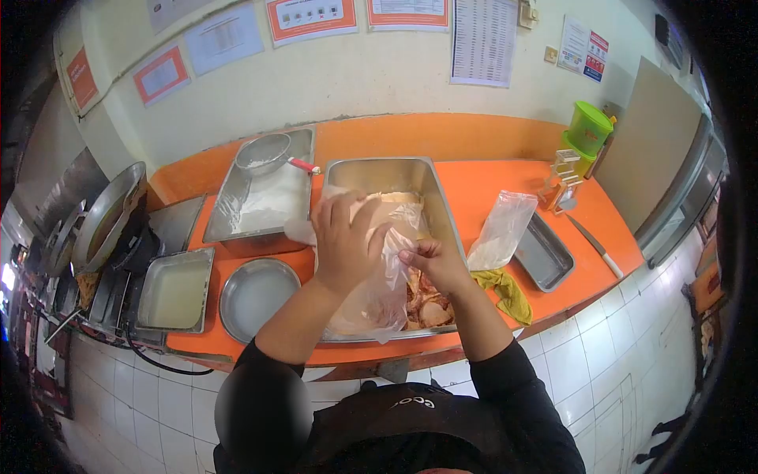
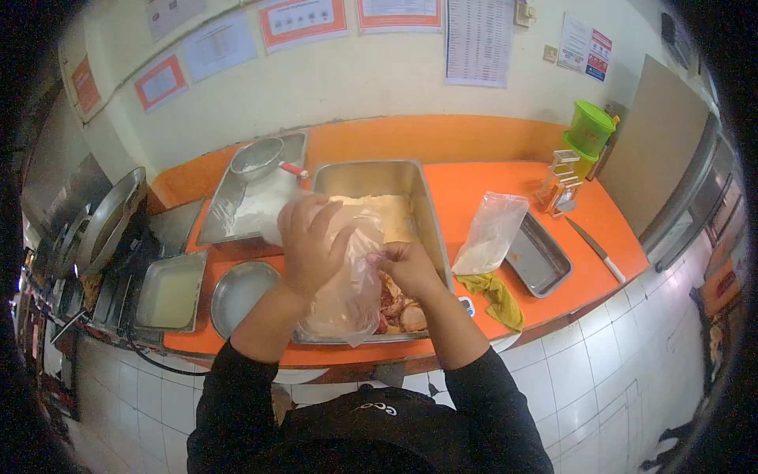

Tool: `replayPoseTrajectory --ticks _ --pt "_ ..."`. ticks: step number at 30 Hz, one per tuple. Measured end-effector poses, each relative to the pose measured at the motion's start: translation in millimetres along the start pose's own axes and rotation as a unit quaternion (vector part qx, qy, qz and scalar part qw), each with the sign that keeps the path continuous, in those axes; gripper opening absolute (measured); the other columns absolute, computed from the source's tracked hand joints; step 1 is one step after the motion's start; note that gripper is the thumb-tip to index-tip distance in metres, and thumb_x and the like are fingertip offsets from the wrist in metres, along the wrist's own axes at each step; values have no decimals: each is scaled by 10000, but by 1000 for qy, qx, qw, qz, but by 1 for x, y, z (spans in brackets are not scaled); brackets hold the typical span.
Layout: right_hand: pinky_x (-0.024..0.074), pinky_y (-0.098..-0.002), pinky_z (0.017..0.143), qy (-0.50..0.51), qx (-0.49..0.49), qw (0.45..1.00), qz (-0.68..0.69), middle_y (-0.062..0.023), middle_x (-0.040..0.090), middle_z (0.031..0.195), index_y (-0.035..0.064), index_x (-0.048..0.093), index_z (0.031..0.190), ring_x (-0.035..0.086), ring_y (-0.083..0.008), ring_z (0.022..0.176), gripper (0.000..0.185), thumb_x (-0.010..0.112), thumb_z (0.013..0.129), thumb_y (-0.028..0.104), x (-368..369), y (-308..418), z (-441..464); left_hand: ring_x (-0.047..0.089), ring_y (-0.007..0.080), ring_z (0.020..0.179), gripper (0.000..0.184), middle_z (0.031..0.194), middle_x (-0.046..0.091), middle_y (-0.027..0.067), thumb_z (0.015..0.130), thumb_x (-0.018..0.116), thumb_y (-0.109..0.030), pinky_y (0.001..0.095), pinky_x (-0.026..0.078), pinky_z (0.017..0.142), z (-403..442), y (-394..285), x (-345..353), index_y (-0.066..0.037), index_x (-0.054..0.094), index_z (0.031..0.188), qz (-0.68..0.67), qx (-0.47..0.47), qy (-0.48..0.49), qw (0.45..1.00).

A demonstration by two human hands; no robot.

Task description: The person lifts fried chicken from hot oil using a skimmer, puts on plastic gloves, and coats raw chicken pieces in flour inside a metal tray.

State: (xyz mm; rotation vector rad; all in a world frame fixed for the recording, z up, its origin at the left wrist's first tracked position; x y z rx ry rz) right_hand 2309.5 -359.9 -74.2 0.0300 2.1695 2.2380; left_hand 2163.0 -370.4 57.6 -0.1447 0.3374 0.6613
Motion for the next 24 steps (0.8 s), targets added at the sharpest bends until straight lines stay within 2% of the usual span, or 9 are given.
replayPoseTrajectory --ticks 3,6,9,12,15,18,21,23,24 --pt "416 -222 568 -9 24 991 -129 21 598 695 -15 644 819 499 -52 622 162 626 811 145 1 20 -15 531 257 710 184 718 539 76 681 676 -214 357 406 689 -12 -23 -21 -73 609 777 -1 4 68 998" --pt "419 -228 558 4 -65 998 -14 10 595 672 -16 630 776 504 -60 606 181 651 789 163 9 0 -12 532 249 643 176 663 523 77 702 657 -235 356 404 597 -34 -25 -20 -70 598 721 -62 -70 171 981" --pt "412 -233 535 29 -104 988 -111 1 573 626 -11 600 715 496 -67 577 219 698 746 182 17 5 -24 520 255 563 207 608 512 90 739 638 -238 346 402 513 -50 -20 -10 -44 587 687 -191 -164 241 937" --pt "454 -216 564 110 -212 941 -238 4 585 655 -4 604 737 546 -61 620 89 679 739 43 42 46 -46 498 232 513 234 572 505 98 773 618 -233 332 397 485 -63 -20 4 -19 586 684 -294 -226 305 877" --pt "458 -218 562 138 -59 967 -204 -3 584 661 5 577 697 557 -65 628 112 686 704 -23 39 35 -49 485 164 509 215 570 516 93 793 605 -208 296 396 490 -72 -11 14 -8 600 714 -362 -266 340 826" --pt "453 -209 535 144 -53 988 10 0 571 643 22 557 658 558 -69 604 155 690 688 -52 29 25 -47 473 94 541 189 580 526 66 803 595 -175 263 389 497 -74 -5 12 3 605 738 -408 -310 340 789" --pt "455 -204 554 64 -25 997 42 7 562 639 26 554 656 553 -73 603 157 678 697 -61 8 12 -43 458 58 576 189 606 522 14 824 585 -167 241 385 511 -87 4 15 3 596 742 -418 -366 329 764" --pt "447 -205 552 75 -43 996 26 11 565 649 27 556 651 544 -65 598 153 684 696 -43 8 11 -44 437 41 591 192 624 496 -48 843 583 -178 222 382 525 -93 5 17 -13 581 744 -431 -369 319 759" --pt "443 -205 551 80 -51 995 18 13 567 654 28 557 648 539 -61 595 152 688 696 -34 8 11 -45 437 40 591 184 626 497 -46 843 582 -174 218 383 528 -94 0 19 -18 581 746 -460 -366 314 746"
Point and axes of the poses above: each hand's wrist, its own z-axis towards the middle knuckle, its own x-axis out of the palm, y = z × x, the point moved 8 cm from there along z, towards the middle knuckle
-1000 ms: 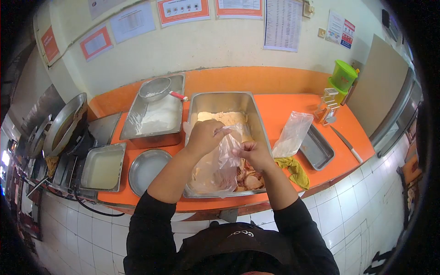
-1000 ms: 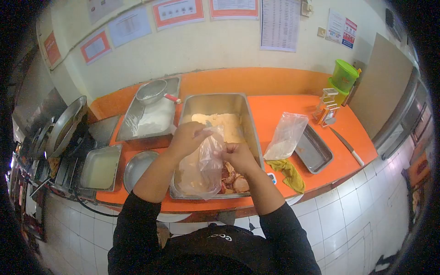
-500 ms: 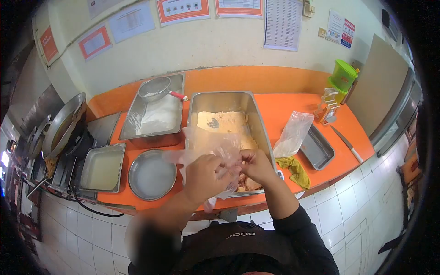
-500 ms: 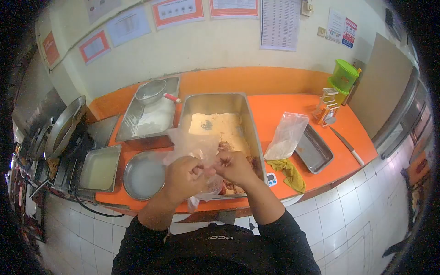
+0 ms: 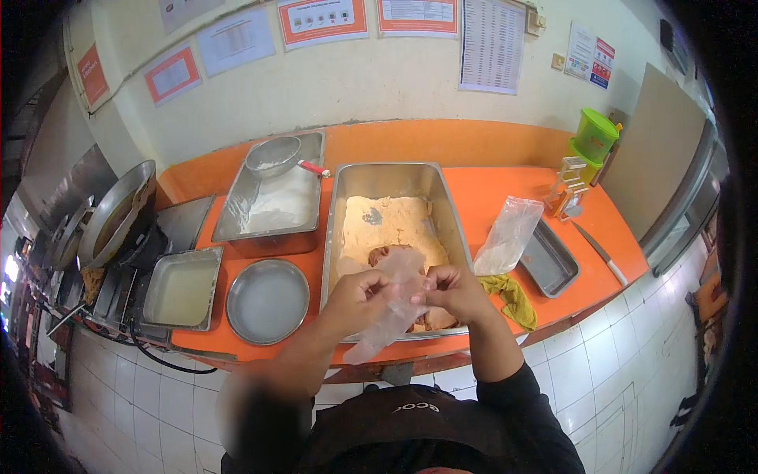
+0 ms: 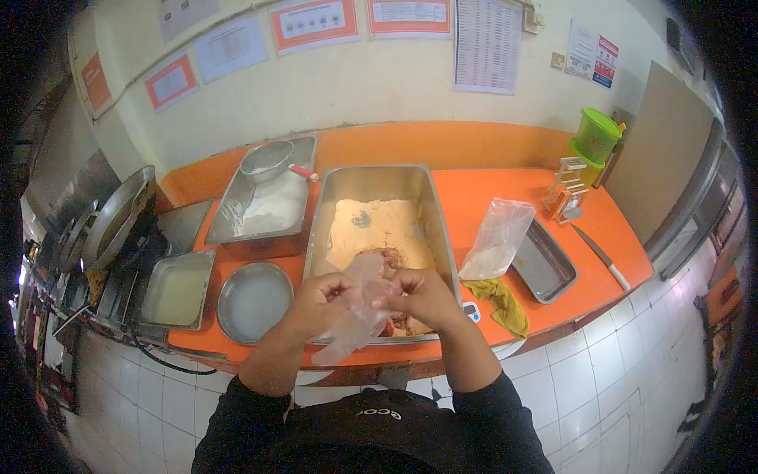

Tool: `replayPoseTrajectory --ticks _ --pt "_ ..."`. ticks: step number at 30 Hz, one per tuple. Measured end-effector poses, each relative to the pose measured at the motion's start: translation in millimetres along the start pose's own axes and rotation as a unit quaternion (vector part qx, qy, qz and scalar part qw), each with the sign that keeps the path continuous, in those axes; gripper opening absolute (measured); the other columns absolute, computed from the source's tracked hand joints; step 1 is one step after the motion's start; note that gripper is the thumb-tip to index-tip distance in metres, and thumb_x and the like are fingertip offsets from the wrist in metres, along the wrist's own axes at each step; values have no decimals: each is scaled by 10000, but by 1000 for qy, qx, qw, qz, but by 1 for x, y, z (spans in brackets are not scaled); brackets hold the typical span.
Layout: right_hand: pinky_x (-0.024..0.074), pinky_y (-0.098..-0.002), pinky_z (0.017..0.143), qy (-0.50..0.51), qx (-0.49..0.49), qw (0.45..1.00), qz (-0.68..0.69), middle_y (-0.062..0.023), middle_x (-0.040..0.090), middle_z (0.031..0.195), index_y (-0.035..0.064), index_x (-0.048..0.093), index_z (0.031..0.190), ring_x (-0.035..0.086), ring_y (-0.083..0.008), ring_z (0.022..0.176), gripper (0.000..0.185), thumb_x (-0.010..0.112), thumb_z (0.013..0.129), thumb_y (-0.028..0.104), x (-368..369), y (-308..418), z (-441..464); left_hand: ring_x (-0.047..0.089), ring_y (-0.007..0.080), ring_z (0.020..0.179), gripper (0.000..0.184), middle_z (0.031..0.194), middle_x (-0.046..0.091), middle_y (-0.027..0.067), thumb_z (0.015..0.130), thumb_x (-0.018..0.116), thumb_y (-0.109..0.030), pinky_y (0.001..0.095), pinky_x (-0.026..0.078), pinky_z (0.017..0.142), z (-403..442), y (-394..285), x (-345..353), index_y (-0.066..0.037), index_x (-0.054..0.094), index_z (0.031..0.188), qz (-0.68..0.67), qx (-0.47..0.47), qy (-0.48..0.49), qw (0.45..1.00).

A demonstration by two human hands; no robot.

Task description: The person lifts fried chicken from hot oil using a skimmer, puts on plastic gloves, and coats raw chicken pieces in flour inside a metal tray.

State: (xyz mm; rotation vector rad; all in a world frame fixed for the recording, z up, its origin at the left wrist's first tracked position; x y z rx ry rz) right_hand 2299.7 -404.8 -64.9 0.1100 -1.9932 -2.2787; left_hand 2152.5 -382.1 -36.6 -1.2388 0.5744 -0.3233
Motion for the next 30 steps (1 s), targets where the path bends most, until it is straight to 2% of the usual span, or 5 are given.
replayPoseTrajectory --ticks 9,14,18,21,30 --pt "383 -218 493 -212 28 938 -275 32 515 553 37 536 597 455 -57 525 200 709 698 47 -38 0 -13 491 69 583 136 625 528 -12 820 574 -130 241 410 531 -9 17 -2 -19 564 741 12 -10 -101 995" --pt "439 -298 686 -160 -363 872 -285 -113 593 852 -2 556 853 573 -229 757 187 631 698 69 -1 58 -58 534 219 524 60 617 539 93 735 579 -45 320 423 508 -28 -33 15 -20 545 692 219 195 -224 930" --pt "445 -289 752 -47 -218 945 -238 -86 592 917 18 530 1086 572 -175 826 319 580 781 100 23 15 -54 504 259 531 81 601 486 100 671 595 -50 347 428 496 -49 -67 69 -56 516 658 229 371 -93 895" --pt "440 -263 771 -24 97 945 311 -54 588 965 15 524 1111 559 -111 854 321 578 819 136 12 -41 -51 517 245 566 112 618 488 86 656 607 -90 356 439 517 -57 -66 99 -53 501 656 284 408 -12 868" --pt "449 -276 616 -163 95 936 -298 -33 620 778 -5 638 789 553 -86 727 175 631 795 169 -42 -46 -75 554 235 635 157 668 525 91 675 607 -163 352 465 565 -54 -26 130 -39 513 697 340 354 93 866"
Point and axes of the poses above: each hand's wrist, its own z-axis towards the middle knuckle, its own x-axis out of the palm, y = z × x, the point moved 8 cm from there along z, towards the middle knuckle
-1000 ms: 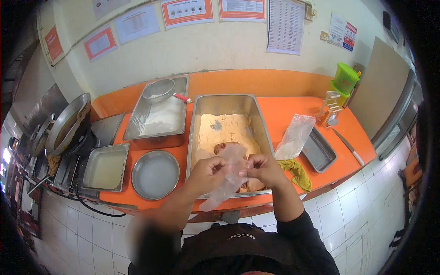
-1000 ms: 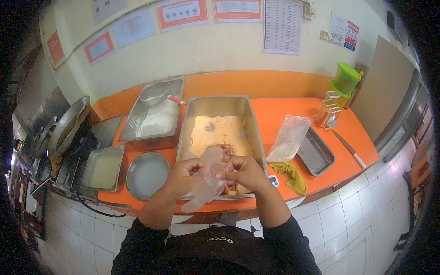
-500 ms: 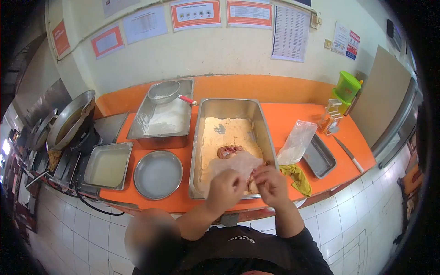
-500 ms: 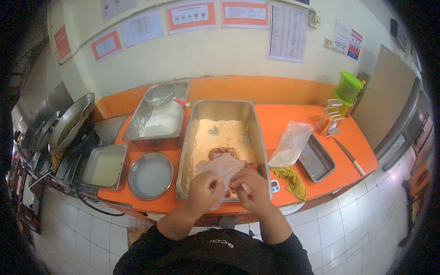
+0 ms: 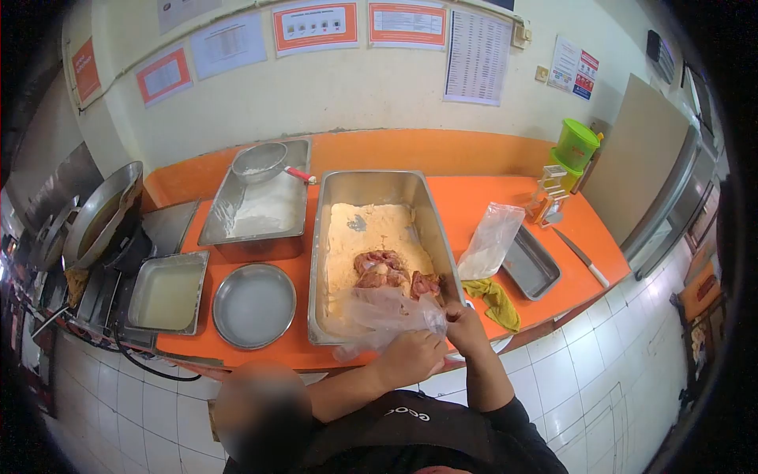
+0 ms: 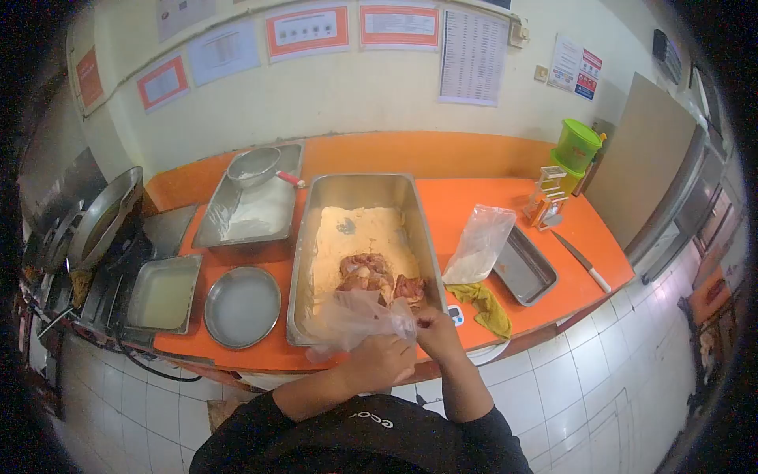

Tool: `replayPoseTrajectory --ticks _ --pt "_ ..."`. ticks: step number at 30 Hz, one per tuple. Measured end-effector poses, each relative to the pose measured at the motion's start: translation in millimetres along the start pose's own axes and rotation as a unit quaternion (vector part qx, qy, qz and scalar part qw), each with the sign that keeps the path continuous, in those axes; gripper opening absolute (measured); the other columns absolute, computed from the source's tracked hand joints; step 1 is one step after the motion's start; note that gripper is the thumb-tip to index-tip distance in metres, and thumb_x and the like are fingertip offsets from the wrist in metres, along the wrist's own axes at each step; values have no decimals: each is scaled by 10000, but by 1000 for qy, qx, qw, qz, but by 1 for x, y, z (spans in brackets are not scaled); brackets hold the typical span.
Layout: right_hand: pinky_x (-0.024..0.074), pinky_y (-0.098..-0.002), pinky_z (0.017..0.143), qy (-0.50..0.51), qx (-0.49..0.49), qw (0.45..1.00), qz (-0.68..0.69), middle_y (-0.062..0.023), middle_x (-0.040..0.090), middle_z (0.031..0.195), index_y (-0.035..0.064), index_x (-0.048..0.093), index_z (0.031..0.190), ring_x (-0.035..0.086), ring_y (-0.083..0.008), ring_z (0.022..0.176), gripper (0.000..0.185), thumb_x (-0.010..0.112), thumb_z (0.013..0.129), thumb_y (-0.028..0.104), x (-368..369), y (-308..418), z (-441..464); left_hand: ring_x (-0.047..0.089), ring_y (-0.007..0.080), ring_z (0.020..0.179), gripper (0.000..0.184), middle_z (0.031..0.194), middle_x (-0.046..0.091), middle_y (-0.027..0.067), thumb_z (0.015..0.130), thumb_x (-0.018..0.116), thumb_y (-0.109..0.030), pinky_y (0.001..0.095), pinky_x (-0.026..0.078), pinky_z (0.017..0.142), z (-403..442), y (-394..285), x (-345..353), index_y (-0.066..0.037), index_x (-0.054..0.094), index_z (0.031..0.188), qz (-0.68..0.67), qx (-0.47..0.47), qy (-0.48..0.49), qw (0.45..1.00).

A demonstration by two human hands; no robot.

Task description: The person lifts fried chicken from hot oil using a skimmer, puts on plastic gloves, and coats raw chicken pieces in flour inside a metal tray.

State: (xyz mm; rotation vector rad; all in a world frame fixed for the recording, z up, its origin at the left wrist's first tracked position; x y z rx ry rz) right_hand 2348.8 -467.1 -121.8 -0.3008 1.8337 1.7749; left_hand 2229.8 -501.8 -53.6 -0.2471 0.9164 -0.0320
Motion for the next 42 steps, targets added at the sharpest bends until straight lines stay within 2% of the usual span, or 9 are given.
replayPoseTrajectory --ticks 3,7,12,21,27,29,33,36,42 --pt "445 -291 586 -15 -53 993 -101 -45 625 757 -12 629 740 555 -92 701 200 656 771 184 -12 23 -14 561 235 646 147 689 534 96 693 599 -160 357 466 579 -6 -1 29 -39 516 705 -15 -1 44 999" --pt "464 -288 664 104 78 967 218 -68 622 866 -15 615 862 579 -161 752 258 648 777 227 10 6 -29 560 231 650 124 701 532 98 710 590 -147 351 459 602 -11 -11 40 -47 516 703 -65 13 50 997" --pt "456 -339 847 120 37 802 584 -126 560 1082 -26 482 1151 557 -251 975 554 510 851 440 19 12 -28 523 218 650 148 662 483 79 701 607 -154 338 438 598 -2 -10 21 -65 492 673 -22 24 -51 998" --pt "351 -529 933 136 51 630 763 -150 384 1301 125 322 1316 395 -400 1167 885 266 724 780 41 26 -24 488 205 634 179 651 453 59 668 597 -191 319 424 563 8 -45 20 -72 467 638 -27 117 -88 989" --pt "392 -475 912 10 -1 655 755 -134 416 1274 108 384 1254 446 -347 1130 681 473 793 603 3 61 -20 504 217 663 158 683 473 73 697 569 -189 336 436 633 4 -64 36 -66 480 654 -77 143 -61 985" --pt "409 -419 895 -111 -56 772 623 -121 482 1170 39 438 1190 497 -285 1052 574 556 803 447 -22 36 -20 513 243 681 186 702 488 79 694 596 -195 346 440 666 4 -57 34 -54 480 658 -96 124 -18 987" --pt "431 -314 831 -221 -75 830 507 -75 545 944 -52 519 1063 540 -183 884 384 619 789 198 -69 3 -30 548 314 781 251 766 544 96 667 667 -215 403 443 723 7 24 -34 -18 523 726 -1 -135 -137 981" --pt "428 -279 784 -244 -56 843 477 -53 534 894 -33 519 1073 531 -155 854 361 621 769 134 -81 19 -46 588 349 780 250 770 593 172 706 648 -205 445 451 709 -38 114 -7 -3 583 839 40 -363 41 930" --pt "454 -301 767 -215 -52 839 498 -71 580 881 -34 552 1036 563 -163 825 312 633 765 100 -74 4 -45 605 317 695 276 796 614 192 774 541 -179 416 474 634 -82 148 -33 8 595 970 -55 -467 69 880"
Point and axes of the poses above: each hand's wrist, its own z-axis towards the middle knuckle, its own x-axis out of the palm, y = z × x, the point moved 8 cm from there along z, towards the middle knuckle
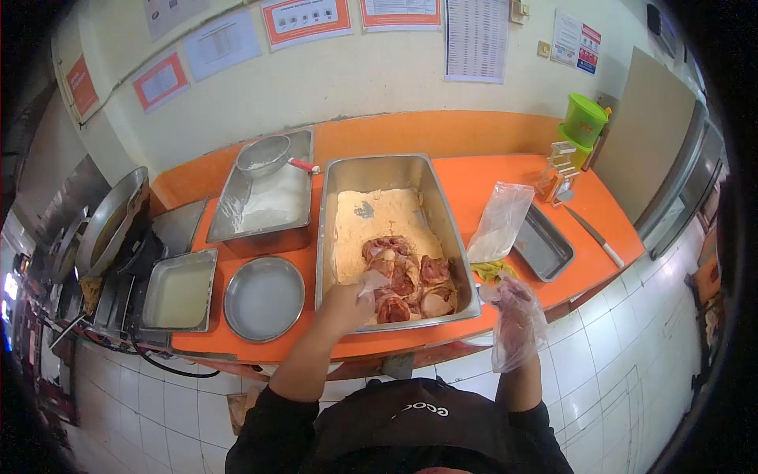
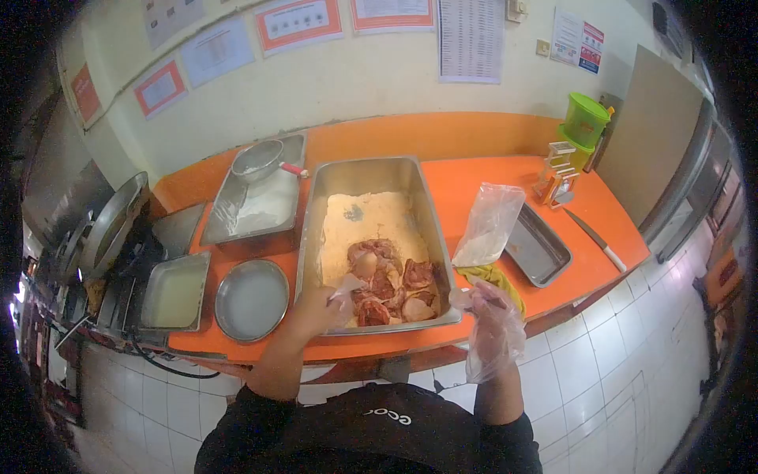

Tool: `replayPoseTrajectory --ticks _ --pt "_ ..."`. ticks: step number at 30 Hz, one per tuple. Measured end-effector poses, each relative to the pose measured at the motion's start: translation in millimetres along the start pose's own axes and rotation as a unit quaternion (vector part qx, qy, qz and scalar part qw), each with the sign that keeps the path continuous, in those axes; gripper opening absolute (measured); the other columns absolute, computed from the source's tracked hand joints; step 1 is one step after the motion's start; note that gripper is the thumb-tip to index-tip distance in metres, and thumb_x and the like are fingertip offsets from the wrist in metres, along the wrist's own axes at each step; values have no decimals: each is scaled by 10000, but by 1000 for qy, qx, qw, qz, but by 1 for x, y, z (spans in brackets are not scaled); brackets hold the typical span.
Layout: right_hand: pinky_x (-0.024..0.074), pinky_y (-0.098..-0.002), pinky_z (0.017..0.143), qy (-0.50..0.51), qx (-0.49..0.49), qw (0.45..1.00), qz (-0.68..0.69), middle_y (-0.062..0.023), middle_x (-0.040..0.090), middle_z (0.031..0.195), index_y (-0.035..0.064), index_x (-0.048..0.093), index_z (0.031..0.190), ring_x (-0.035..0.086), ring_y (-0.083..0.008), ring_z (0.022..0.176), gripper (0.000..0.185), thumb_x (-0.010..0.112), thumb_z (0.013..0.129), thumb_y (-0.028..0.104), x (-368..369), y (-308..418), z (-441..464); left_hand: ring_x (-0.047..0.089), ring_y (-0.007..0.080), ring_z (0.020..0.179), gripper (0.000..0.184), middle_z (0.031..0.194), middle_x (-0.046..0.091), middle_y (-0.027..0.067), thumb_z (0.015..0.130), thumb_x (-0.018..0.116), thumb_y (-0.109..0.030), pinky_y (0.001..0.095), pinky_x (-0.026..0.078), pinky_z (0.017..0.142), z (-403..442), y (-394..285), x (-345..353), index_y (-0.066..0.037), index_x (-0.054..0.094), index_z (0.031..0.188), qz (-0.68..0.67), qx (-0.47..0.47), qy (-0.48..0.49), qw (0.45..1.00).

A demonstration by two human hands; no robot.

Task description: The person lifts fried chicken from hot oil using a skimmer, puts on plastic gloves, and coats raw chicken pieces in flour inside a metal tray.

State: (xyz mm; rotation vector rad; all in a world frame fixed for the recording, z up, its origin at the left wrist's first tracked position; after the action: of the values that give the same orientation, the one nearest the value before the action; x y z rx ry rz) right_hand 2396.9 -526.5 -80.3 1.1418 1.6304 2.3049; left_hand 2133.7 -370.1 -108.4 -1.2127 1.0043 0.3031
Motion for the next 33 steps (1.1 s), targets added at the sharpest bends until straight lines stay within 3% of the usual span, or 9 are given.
replayPoseTrajectory --ticks 3,6,12,15,18,22,27,30,33 --pt "454 -300 765 14 47 999 4 -83 602 875 -34 579 1001 574 -167 812 272 639 761 80 17 -3 -8 613 201 707 272 739 622 107 843 517 -199 336 477 608 -6 27 9 52 595 914 -231 -73 74 967" --pt "437 -287 779 58 103 993 -3 -84 608 875 -34 586 977 572 -165 812 253 643 755 74 22 -23 -11 609 173 727 269 805 621 87 882 474 -174 301 487 614 -13 40 24 67 581 935 -455 -109 82 880" --pt "441 -295 791 107 154 981 -50 -106 617 899 -29 588 943 571 -171 820 225 655 753 72 39 -36 -23 575 117 631 247 716 607 60 884 508 -202 260 460 469 -26 13 8 9 620 818 -617 -95 24 781" --pt "450 -300 808 120 160 978 -60 -118 619 914 -30 585 941 575 -180 847 195 634 771 53 41 -49 -27 570 111 572 193 694 600 60 849 576 -172 251 462 465 -29 26 8 2 610 772 -569 -101 -60 814" --pt "460 -293 814 180 198 962 -55 -117 619 920 -33 577 977 580 -190 872 190 595 797 24 66 -48 -40 561 97 542 176 704 605 61 830 607 -151 248 462 470 -35 15 4 2 597 743 -381 -75 -106 916" --pt "462 -254 794 316 232 916 -88 -111 620 915 -44 569 1038 584 -160 858 222 554 824 12 94 -59 -50 525 62 536 208 650 585 27 830 615 -172 222 436 477 -41 10 14 -2 589 712 -414 -73 -121 899" --pt "464 -221 744 257 187 932 -173 -76 633 881 -25 605 1003 578 -101 823 192 567 829 48 82 -66 -47 522 66 524 139 646 587 13 814 624 -118 204 414 446 -41 -16 35 10 610 761 -588 -32 -28 808" --pt "473 -224 700 259 190 918 -231 -54 637 848 -12 621 966 587 -105 781 173 590 818 73 91 -54 -50 535 70 555 152 662 588 18 808 634 -133 200 417 461 -50 -18 39 12 601 776 -487 -21 -10 873" --pt "478 -232 661 312 173 880 -315 -54 633 807 -7 626 908 594 -117 735 139 609 799 77 91 -77 -56 453 23 571 263 617 513 -28 789 672 -200 207 369 456 -54 -19 63 -20 556 637 -504 -44 9 862"
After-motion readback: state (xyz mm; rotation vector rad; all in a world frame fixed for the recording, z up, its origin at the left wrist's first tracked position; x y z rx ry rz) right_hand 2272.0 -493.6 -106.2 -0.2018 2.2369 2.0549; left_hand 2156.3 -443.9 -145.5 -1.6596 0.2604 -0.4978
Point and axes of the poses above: each hand's wrist, its own z-axis towards the middle knuckle, its own x-axis out of the palm, y = z × x, the point moved 8 cm from there along z, towards the middle knuckle
